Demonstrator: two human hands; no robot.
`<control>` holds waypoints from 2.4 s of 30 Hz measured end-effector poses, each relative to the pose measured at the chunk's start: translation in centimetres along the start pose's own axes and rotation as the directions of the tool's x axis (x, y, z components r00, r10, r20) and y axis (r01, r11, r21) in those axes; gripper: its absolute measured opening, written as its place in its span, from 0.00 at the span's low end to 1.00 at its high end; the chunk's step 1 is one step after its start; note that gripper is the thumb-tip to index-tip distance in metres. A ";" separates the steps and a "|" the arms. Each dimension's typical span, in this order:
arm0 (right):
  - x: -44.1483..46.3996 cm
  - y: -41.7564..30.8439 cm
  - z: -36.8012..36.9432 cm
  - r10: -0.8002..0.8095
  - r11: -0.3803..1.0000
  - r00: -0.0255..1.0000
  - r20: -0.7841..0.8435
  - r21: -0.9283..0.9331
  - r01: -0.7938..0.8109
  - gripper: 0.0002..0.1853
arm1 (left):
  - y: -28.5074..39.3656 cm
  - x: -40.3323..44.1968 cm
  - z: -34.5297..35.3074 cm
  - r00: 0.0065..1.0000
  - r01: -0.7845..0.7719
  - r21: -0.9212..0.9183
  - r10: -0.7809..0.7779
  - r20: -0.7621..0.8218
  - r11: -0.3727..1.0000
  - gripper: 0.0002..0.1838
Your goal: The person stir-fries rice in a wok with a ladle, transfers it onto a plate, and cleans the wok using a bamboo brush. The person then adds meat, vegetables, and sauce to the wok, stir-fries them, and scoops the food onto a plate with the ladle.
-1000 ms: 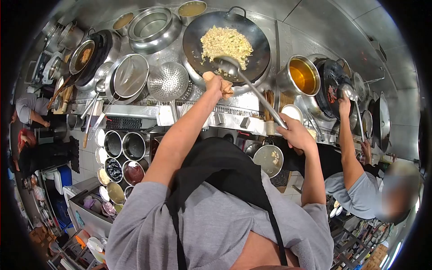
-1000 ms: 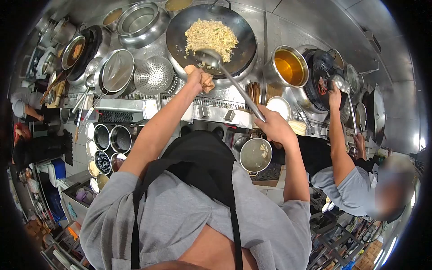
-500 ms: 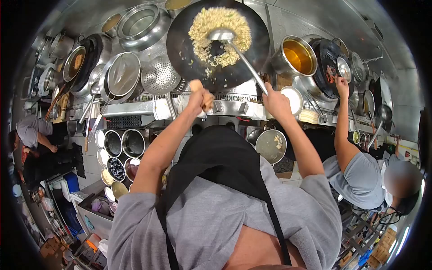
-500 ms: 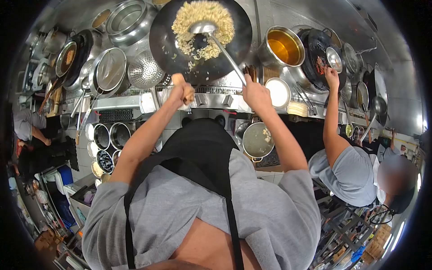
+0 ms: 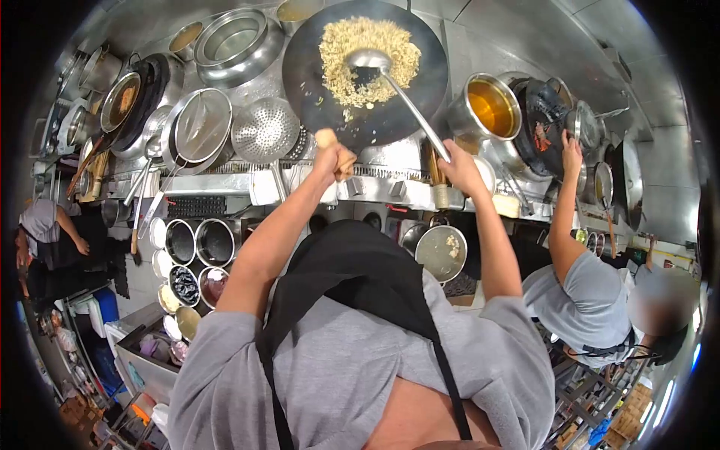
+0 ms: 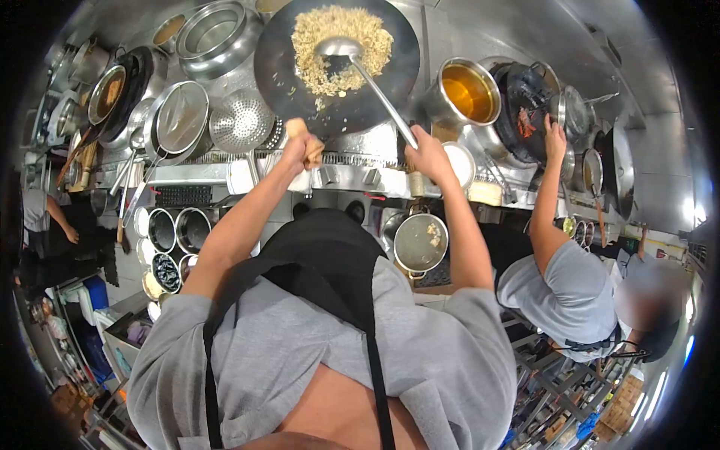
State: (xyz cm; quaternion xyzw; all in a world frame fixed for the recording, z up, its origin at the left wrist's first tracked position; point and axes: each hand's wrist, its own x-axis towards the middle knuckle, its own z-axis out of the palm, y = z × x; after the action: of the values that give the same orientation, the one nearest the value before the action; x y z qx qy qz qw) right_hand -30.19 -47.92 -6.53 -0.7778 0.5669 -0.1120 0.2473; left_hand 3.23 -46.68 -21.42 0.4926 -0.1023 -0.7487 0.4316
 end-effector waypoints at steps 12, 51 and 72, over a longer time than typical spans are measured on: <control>2.2 -4.7 0.3 0.428 0.430 0.902 0.061 0.864 -0.263 0.11 | 4.6 3.7 3.6 0.991 -0.129 -0.301 0.115 -0.064 0.945 0.06; -2.0 -6.4 7.0 0.334 0.371 0.844 0.419 0.765 -0.527 0.08 | 5.4 -7.1 -0.5 0.993 -0.121 -0.051 0.121 0.007 0.991 0.23; 0.6 -3.9 -0.2 0.096 0.968 0.992 -0.088 -0.223 -0.113 0.20 | 1.9 -8.2 -4.0 0.963 0.071 -0.204 -0.014 0.269 0.976 0.21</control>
State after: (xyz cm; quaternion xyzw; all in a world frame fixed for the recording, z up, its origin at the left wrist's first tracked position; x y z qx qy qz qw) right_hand -26.85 -47.65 -4.39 -0.7652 0.6251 -0.0627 0.1403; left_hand 8.69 -40.65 -16.97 0.3408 -0.0683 -0.8238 0.4478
